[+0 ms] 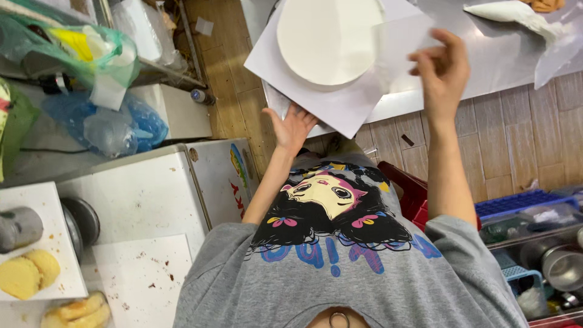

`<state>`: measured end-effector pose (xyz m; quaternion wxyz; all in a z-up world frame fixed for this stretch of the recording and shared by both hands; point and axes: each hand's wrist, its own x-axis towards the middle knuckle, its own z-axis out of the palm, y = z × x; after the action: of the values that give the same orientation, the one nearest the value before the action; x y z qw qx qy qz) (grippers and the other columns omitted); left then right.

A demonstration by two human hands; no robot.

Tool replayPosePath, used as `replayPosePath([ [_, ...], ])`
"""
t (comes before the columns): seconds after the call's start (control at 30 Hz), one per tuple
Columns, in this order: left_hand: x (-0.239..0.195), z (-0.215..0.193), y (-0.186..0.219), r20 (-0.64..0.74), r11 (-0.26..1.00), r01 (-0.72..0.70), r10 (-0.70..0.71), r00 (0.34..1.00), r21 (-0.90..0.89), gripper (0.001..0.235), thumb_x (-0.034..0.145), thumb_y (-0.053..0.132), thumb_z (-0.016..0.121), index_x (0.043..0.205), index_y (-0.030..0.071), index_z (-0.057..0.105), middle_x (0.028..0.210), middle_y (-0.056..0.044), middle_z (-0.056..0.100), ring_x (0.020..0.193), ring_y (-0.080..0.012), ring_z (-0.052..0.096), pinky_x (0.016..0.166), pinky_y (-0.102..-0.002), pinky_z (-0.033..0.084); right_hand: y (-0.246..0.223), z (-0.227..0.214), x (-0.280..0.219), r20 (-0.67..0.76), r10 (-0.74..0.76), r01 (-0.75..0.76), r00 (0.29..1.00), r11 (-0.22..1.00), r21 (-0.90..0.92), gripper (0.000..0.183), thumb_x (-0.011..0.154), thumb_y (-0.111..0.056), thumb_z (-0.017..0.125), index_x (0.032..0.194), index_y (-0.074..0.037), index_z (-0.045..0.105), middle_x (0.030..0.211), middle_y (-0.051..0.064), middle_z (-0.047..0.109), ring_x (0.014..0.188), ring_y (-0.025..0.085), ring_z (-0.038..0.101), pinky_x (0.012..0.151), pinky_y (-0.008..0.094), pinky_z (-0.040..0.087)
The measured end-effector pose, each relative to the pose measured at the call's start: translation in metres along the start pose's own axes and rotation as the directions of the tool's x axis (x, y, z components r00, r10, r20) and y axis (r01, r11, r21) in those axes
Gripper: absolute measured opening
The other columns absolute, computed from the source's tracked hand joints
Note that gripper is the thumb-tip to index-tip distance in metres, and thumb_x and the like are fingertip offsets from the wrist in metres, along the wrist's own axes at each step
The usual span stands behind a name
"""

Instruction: The person smooths the surface of a round white cake with a plastic scraper, then wipes the work surface with an orange cloth. They retrieve a plastic bag from a freezer, fill it with white powder, and place it back in the freezer. The person then wipes the scraper and work surface again.

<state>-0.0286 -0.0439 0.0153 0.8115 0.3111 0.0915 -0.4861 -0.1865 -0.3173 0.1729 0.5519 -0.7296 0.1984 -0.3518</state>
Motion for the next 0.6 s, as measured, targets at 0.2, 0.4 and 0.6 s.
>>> replayPosePath([
  [0.2, -0.007, -0.010, -0.008, 0.178, 0.996, -0.027, 0.012, 0.984, 0.084, 0.132, 0.074, 0.098, 0.014, 0.165, 0.002, 0.009, 0.164, -0.032, 0.027, 0.152, -0.0446, 0.031, 0.127, -0.053, 0.022, -0.017, 0.081, 0.053, 0.522, 0.115, -0.002, 0.845, 0.977, -0.212, 0.025, 0.102, -0.005, 0.074, 0.125, 0.001, 0.065, 0.090, 0.009, 0.074, 0.075, 0.012, 0.069, 0.064, 0.024, 0.054],
  [0.4, -0.021, -0.016, -0.021, 0.119, 0.998, -0.042, 0.037, 0.992, 0.041, 0.130, 0.077, 0.097, 0.012, 0.164, 0.000, 0.018, 0.163, -0.032, 0.031, 0.151, -0.0430, 0.035, 0.126, -0.054, 0.026, -0.008, 0.119, 0.079, 0.629, 0.078, 0.116, 0.774, 0.958, -0.261, 0.021, 0.101, -0.003, 0.074, 0.121, 0.000, 0.065, 0.089, 0.008, 0.075, 0.078, 0.011, 0.072, 0.065, 0.024, 0.057],
  [0.6, -0.026, -0.012, -0.015, 0.072, 0.988, -0.113, 0.106, 0.992, 0.109, 0.130, 0.076, 0.096, 0.007, 0.164, 0.001, 0.020, 0.163, -0.028, 0.034, 0.149, -0.0397, 0.038, 0.125, -0.052, 0.028, 0.023, 0.101, 0.103, 0.590, 0.042, 0.157, 0.806, 0.947, -0.281, 0.021, 0.104, 0.000, 0.075, 0.122, 0.001, 0.065, 0.091, 0.010, 0.075, 0.076, 0.012, 0.071, 0.066, 0.025, 0.055],
])
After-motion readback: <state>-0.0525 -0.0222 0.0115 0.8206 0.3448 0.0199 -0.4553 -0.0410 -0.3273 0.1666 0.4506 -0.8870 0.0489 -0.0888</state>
